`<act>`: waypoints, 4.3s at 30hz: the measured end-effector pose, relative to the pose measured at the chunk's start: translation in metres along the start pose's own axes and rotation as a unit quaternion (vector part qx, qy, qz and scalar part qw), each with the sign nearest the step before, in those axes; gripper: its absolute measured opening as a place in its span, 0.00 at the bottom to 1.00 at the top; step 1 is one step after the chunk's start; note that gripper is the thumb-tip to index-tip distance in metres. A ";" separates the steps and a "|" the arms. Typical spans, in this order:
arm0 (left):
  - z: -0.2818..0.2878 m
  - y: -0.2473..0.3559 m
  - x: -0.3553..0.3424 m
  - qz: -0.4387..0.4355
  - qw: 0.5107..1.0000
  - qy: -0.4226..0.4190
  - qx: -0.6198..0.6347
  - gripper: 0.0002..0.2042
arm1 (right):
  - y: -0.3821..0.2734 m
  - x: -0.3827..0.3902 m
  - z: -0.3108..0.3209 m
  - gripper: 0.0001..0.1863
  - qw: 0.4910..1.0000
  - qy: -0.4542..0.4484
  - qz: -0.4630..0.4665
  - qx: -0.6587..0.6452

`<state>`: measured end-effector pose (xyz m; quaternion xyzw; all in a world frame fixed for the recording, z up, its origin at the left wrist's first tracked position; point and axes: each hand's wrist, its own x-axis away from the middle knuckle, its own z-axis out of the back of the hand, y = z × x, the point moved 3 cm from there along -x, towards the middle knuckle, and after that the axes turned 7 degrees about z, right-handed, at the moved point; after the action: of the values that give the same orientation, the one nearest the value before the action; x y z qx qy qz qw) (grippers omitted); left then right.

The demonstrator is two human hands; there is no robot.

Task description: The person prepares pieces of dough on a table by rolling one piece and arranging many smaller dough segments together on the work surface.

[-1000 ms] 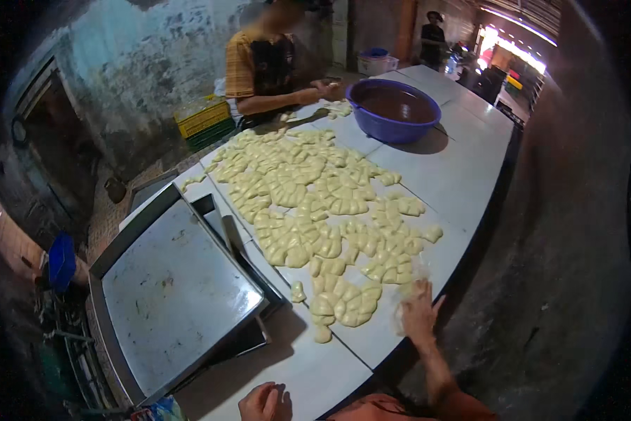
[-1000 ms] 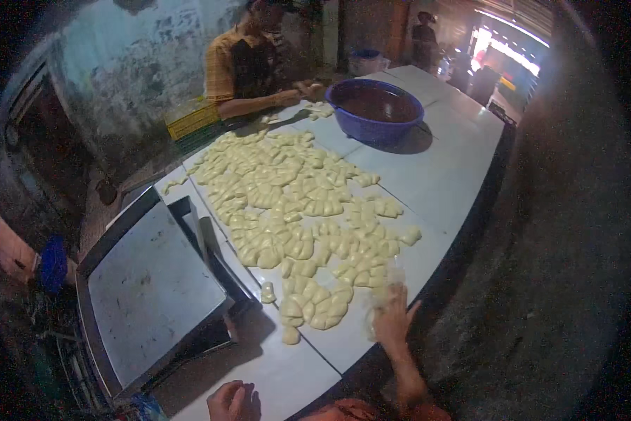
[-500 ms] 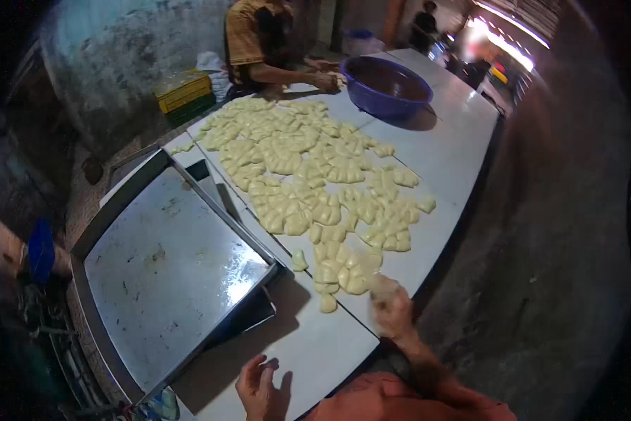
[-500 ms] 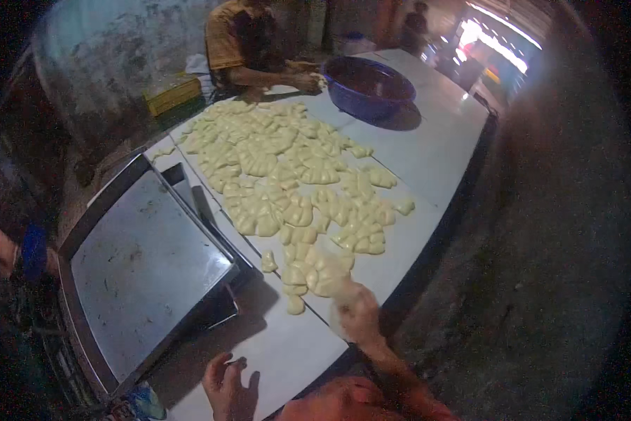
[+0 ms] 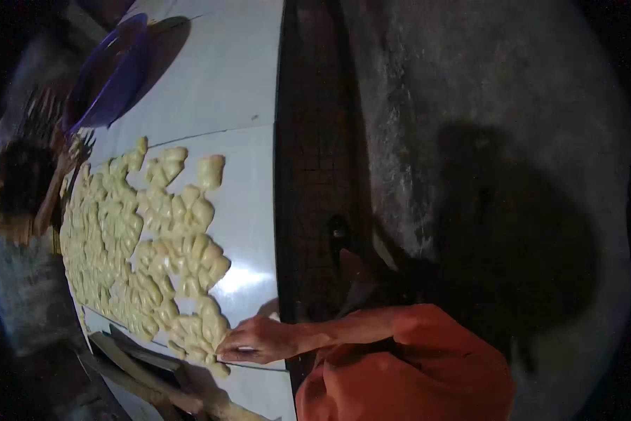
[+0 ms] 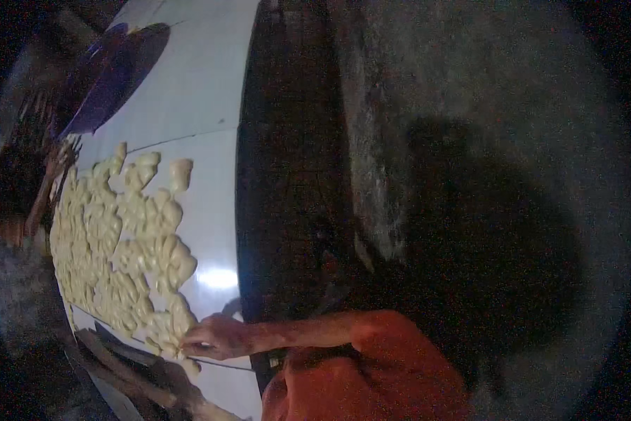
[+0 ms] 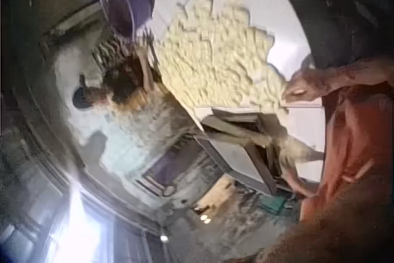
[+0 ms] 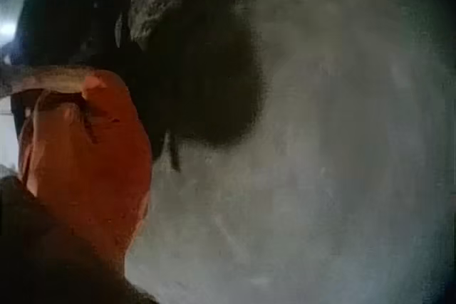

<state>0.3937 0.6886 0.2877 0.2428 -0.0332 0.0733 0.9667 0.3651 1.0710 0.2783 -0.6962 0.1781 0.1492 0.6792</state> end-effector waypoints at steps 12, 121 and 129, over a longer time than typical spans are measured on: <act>-0.253 0.407 -0.069 -0.292 0.947 -0.051 -0.125 0.36 | 0.253 0.176 0.452 0.13 0.727 0.642 -0.232 0.070; -0.266 0.532 -0.295 -0.074 0.965 -0.001 0.251 0.10 | 0.171 -0.360 0.314 0.12 0.958 -0.055 -0.198 0.200; -0.199 0.444 -0.174 -0.113 0.933 0.033 0.339 0.12 | 0.160 -0.304 0.289 0.22 0.934 -0.023 -0.009 0.356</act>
<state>0.1576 1.1480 0.3018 0.5556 0.0526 -0.0213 0.8295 0.0316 1.3711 0.2626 -0.4068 0.1981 0.0859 0.8876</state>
